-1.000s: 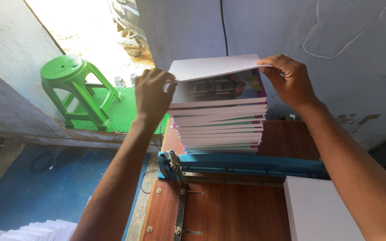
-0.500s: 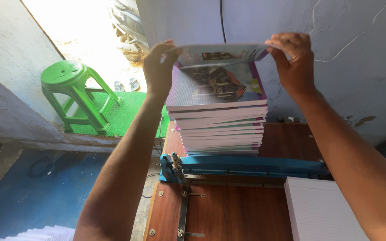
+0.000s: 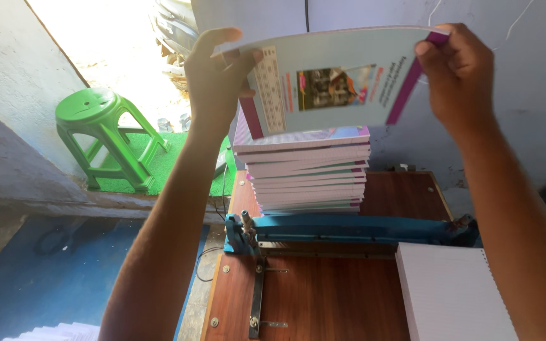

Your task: The person inserts lined paper sheets into a printed cover, aligns them on a manual binding machine, and staples the spine. The person repeats this process for multiple notebooks, stacking the finished units on the table.

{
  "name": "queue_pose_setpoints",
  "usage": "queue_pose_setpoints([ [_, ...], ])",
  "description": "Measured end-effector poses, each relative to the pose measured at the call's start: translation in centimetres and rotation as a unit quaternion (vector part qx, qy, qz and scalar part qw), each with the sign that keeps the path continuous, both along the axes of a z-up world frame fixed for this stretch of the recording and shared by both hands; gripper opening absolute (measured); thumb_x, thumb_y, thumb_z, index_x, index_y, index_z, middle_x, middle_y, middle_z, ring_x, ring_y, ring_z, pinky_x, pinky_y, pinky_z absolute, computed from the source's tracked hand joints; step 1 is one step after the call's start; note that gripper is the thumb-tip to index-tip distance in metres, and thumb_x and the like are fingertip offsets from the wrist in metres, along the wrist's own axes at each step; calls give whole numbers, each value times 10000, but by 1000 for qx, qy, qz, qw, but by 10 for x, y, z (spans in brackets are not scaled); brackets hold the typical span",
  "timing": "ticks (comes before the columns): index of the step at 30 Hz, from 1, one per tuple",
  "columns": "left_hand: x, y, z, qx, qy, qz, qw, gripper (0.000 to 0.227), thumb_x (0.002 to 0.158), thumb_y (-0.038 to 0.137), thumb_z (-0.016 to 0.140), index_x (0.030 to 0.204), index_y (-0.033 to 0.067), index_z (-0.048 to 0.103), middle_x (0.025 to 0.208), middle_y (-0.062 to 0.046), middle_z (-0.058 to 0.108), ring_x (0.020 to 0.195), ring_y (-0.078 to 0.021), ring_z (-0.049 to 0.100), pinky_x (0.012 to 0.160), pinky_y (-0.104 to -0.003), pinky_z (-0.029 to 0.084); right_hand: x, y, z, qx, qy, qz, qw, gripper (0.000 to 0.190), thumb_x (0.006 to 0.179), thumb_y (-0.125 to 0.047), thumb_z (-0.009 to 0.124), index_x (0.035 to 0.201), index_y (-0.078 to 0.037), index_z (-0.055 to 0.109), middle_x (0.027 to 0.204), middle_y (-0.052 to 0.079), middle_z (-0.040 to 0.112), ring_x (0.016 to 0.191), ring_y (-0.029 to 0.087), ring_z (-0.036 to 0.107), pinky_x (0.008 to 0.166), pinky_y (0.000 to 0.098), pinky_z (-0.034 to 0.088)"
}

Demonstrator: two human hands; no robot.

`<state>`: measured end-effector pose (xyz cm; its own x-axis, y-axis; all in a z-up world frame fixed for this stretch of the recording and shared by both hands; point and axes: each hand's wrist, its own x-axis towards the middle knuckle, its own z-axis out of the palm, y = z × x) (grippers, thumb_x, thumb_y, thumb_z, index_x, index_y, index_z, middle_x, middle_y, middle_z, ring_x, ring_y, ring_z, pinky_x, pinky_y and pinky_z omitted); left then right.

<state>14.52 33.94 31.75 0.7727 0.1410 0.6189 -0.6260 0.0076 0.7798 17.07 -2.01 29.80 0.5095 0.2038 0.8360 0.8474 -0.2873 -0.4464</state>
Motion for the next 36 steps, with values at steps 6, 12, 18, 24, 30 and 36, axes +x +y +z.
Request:
queue_pose_setpoints([
  [6,-49,-4,-21,-16,120,19,992,484,776,194,817,1194,-10,686,986,-88,747,769,-125,737,617,-258,637,-59,-4,-6,10,130,-4,992,159,1090,-235,627,1088,-76,620,975,3,675,942,89,678,899,269,589],
  [12,-91,-6,-92,-59,208,18,976,349,827,181,810,1052,-80,755,866,-133,746,697,-154,685,596,-281,580,-112,7,-63,104,282,-58,952,139,1019,-195,670,1114,-95,676,975,-18,659,943,90,611,861,285,519],
  [18,-126,-18,-182,-148,258,7,955,209,830,93,727,1004,-21,719,853,-102,747,715,-142,729,620,-300,627,-144,10,-158,96,350,-92,927,181,1016,-266,649,1103,-120,712,937,6,678,905,120,607,862,298,512],
  [24,-149,-33,-270,-168,237,-38,956,124,871,-6,700,993,-25,706,881,-65,730,798,-113,689,747,-259,572,-168,-1,-245,90,403,-132,901,225,1004,-303,616,1091,-113,699,946,20,716,963,121,671,919,297,541],
  [30,-168,-47,-335,-153,269,-32,950,98,890,-7,692,988,-7,697,882,-42,719,807,-100,670,755,-256,572,-187,-4,-308,172,390,-63,903,292,1000,-326,619,1164,-92,674,1003,36,720,1000,135,642,936,325,486],
  [36,-173,-54,-362,-171,291,-59,939,131,920,46,690,1044,5,675,926,-37,712,847,-106,677,771,-267,597,-193,-5,-337,150,426,-103,886,311,1014,-320,588,1168,-65,678,933,39,670,979,136,618,965,303,447],
])
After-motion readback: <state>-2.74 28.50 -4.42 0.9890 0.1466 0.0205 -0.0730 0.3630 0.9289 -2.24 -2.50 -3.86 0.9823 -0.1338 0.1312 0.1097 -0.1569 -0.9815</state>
